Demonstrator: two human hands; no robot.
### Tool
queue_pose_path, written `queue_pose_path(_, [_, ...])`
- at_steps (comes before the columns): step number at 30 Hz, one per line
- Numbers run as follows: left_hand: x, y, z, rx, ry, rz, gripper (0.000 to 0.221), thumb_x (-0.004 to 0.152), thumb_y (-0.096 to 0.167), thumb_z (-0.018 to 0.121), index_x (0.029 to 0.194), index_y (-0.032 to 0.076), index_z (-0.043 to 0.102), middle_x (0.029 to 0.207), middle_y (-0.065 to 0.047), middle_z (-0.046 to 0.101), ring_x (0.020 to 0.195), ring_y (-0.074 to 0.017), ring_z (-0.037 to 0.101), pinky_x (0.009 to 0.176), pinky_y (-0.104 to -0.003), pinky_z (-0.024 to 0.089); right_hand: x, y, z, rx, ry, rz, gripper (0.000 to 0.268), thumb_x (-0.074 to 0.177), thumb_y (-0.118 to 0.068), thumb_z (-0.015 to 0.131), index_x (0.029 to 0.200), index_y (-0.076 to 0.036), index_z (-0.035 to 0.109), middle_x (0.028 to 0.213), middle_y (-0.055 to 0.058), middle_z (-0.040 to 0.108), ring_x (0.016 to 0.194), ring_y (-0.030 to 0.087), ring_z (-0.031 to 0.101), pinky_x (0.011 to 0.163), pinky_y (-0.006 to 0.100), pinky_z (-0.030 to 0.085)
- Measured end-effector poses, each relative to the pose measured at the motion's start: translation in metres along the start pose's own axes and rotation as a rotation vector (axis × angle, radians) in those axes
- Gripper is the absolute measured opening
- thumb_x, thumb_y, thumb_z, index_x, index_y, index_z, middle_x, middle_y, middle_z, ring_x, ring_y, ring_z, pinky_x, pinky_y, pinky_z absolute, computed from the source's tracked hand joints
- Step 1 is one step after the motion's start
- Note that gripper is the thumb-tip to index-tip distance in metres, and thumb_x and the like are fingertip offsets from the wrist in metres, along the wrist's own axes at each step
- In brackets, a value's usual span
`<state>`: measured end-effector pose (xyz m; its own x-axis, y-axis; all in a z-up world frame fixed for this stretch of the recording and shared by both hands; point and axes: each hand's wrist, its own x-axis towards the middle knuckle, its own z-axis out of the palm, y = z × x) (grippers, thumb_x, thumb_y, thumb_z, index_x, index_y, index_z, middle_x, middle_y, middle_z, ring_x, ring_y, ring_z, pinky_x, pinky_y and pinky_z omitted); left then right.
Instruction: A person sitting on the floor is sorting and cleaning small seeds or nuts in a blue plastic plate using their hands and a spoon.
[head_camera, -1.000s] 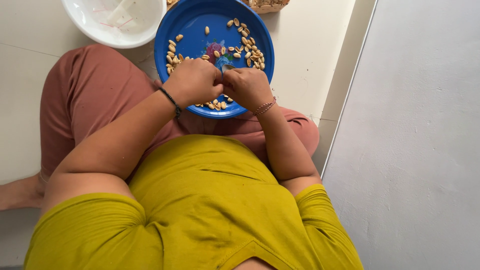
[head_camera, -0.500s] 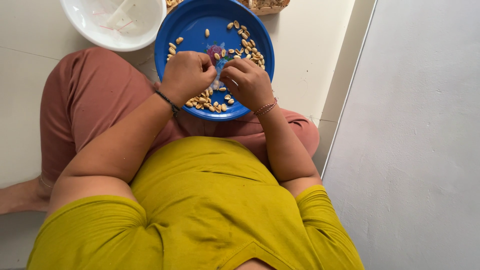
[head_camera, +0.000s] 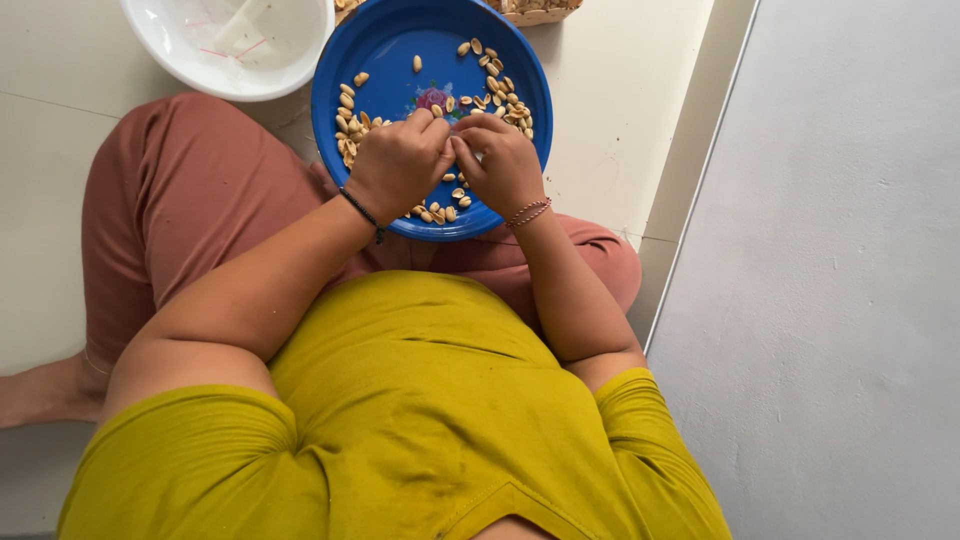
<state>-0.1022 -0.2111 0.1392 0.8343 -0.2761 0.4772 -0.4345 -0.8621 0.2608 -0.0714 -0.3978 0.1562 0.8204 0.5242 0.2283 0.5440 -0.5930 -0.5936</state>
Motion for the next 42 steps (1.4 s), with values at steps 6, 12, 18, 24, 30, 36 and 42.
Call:
queue_pose_path(6, [-0.002, 0.001, 0.007, -0.036, -0.035, 0.005, 0.014, 0.098, 0.020, 0.065, 0.085, 0.015, 0.063, 0.077, -0.001, 0.058, 0.052, -0.0132, 0.066, 0.051, -0.027, 0.057, 0.005, -0.018, -0.006, -0.155, 0.036, -0.006, 0.005, 0.088, -0.008, 0.077, 0.089, -0.012, 0.080, 0.104, 0.000, 0.075, 0.086, 0.024, 0.074, 0.075, 0.035, 0.061])
queue_pose_path(12, [-0.001, 0.001, 0.001, -0.054, 0.012, 0.008, 0.016, 0.096, 0.021, 0.065, 0.081, 0.017, 0.063, 0.073, 0.000, 0.057, 0.055, -0.0129, 0.065, 0.053, -0.026, 0.054, 0.002, -0.011, 0.002, -0.161, 0.076, 0.005, 0.012, 0.091, -0.005, 0.073, 0.092, -0.013, 0.081, 0.098, -0.001, 0.075, 0.084, 0.024, 0.075, 0.074, 0.034, 0.062])
queue_pose_path(18, [-0.002, -0.002, 0.002, -0.125, 0.088, 0.034, 0.014, 0.091, 0.025, 0.068, 0.080, 0.017, 0.062, 0.071, -0.001, 0.057, 0.059, -0.0185, 0.066, 0.060, -0.034, 0.052, -0.001, -0.003, 0.009, -0.234, 0.102, -0.044, 0.009, 0.084, -0.009, 0.079, 0.087, -0.018, 0.080, 0.095, -0.005, 0.074, 0.084, 0.022, 0.075, 0.074, 0.033, 0.062])
queue_pose_path(24, [-0.004, -0.017, -0.002, -0.556, -0.082, 0.005, 0.071, 0.078, 0.023, 0.082, 0.141, 0.010, 0.052, 0.139, -0.012, 0.060, 0.133, -0.0332, 0.052, 0.115, -0.053, 0.036, 0.010, -0.047, -0.012, -0.271, 0.035, -0.005, 0.018, 0.084, 0.001, 0.076, 0.094, -0.012, 0.084, 0.095, 0.002, 0.071, 0.073, 0.012, 0.067, 0.067, 0.025, 0.058])
queue_pose_path(30, [-0.003, -0.015, 0.005, -0.895, -0.029, -0.060, 0.038, 0.074, 0.001, 0.077, 0.111, 0.002, 0.065, 0.115, -0.014, 0.070, 0.107, -0.0320, 0.065, 0.099, -0.042, 0.051, 0.021, -0.080, -0.019, -0.380, -0.057, -0.042, 0.014, 0.081, -0.003, 0.080, 0.091, -0.013, 0.084, 0.090, 0.001, 0.062, 0.071, 0.012, 0.059, 0.066, 0.026, 0.056])
queue_pose_path(36, [-0.006, -0.017, 0.015, -1.001, 0.000, -0.086, 0.030, 0.077, -0.006, 0.072, 0.104, 0.003, 0.062, 0.098, -0.011, 0.067, 0.083, -0.0274, 0.063, 0.077, -0.037, 0.055, 0.029, -0.085, -0.026, -0.424, -0.082, -0.063, 0.010, 0.080, -0.013, 0.087, 0.089, -0.017, 0.083, 0.092, -0.001, 0.064, 0.074, 0.012, 0.060, 0.065, 0.026, 0.054])
queue_pose_path(42, [-0.003, -0.030, 0.011, -0.943, 0.056, -0.080, 0.023, 0.088, -0.002, 0.077, 0.101, 0.005, 0.060, 0.097, -0.011, 0.064, 0.078, -0.0244, 0.063, 0.076, -0.035, 0.056, 0.018, -0.060, -0.056, -0.074, -0.052, 0.052, 0.013, 0.091, -0.002, 0.083, 0.101, -0.005, 0.077, 0.108, 0.010, 0.069, 0.085, 0.018, 0.068, 0.071, 0.026, 0.060])
